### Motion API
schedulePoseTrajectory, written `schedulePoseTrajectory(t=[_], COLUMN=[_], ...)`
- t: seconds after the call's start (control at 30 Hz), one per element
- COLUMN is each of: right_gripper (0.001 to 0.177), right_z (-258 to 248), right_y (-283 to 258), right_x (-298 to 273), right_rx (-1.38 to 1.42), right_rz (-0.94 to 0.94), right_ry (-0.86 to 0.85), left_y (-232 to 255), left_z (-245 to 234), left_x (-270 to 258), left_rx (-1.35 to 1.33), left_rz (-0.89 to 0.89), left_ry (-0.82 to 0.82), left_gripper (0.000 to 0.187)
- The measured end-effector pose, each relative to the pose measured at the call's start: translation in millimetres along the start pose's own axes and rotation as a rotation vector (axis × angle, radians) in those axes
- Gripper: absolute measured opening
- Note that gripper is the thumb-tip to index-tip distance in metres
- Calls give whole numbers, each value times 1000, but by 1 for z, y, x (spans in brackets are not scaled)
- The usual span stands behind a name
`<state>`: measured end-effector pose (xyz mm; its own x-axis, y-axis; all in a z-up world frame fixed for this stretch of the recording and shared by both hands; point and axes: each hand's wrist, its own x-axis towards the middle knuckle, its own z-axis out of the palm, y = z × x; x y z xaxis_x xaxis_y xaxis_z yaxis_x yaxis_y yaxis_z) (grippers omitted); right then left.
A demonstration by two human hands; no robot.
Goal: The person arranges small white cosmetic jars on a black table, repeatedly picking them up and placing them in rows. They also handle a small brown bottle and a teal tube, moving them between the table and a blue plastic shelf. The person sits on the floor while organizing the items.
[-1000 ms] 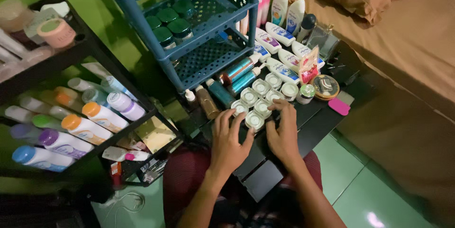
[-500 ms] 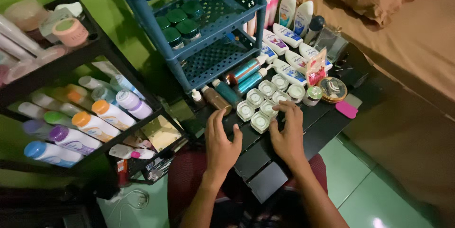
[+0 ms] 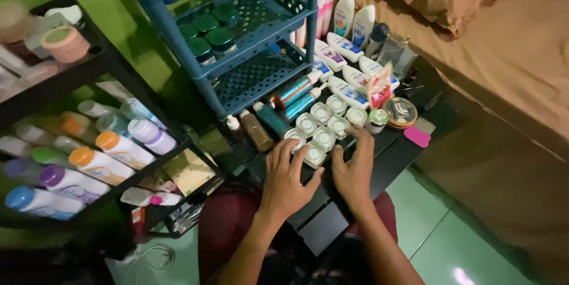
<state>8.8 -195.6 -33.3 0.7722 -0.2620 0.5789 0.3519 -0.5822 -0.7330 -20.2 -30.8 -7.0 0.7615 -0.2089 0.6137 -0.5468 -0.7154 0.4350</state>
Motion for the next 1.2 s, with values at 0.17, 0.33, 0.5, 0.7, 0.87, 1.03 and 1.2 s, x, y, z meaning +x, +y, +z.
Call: schedulePoseTrajectory(t=[0.17,0.33,0.5,0.7,0.87,1.03,1.2], right_gripper=[44,44,44,47,47,46,44], right_z=[3,1,1,0,1,3,3], right_y=[0,-3,-10,-17,-19,-17,-17], right_x=[1,2,1,0,-1,-2,-2], right_rx=[23,13,-54,-133,-198,-219,-145], right_rz=[53,132,21,-139,-143,-144,-154], right_ry=[-17,-53,-98,-269,-344,-356,-318], left_y=[-5,-5,-6,-5,-5,-3,-3], left_z=[5,7,5,6,5,3,0], left_x=[1,-1,-2,-8,-10,-8,-8], left_rx=[-49,-86,-60,10,73,15,-15], left_rz=[-31,-58,-73,-37,-39,-78,-80], left_ry=[-43,-59,-94,27,45,31,24], left_gripper=[44,42,43,38,37,37,40])
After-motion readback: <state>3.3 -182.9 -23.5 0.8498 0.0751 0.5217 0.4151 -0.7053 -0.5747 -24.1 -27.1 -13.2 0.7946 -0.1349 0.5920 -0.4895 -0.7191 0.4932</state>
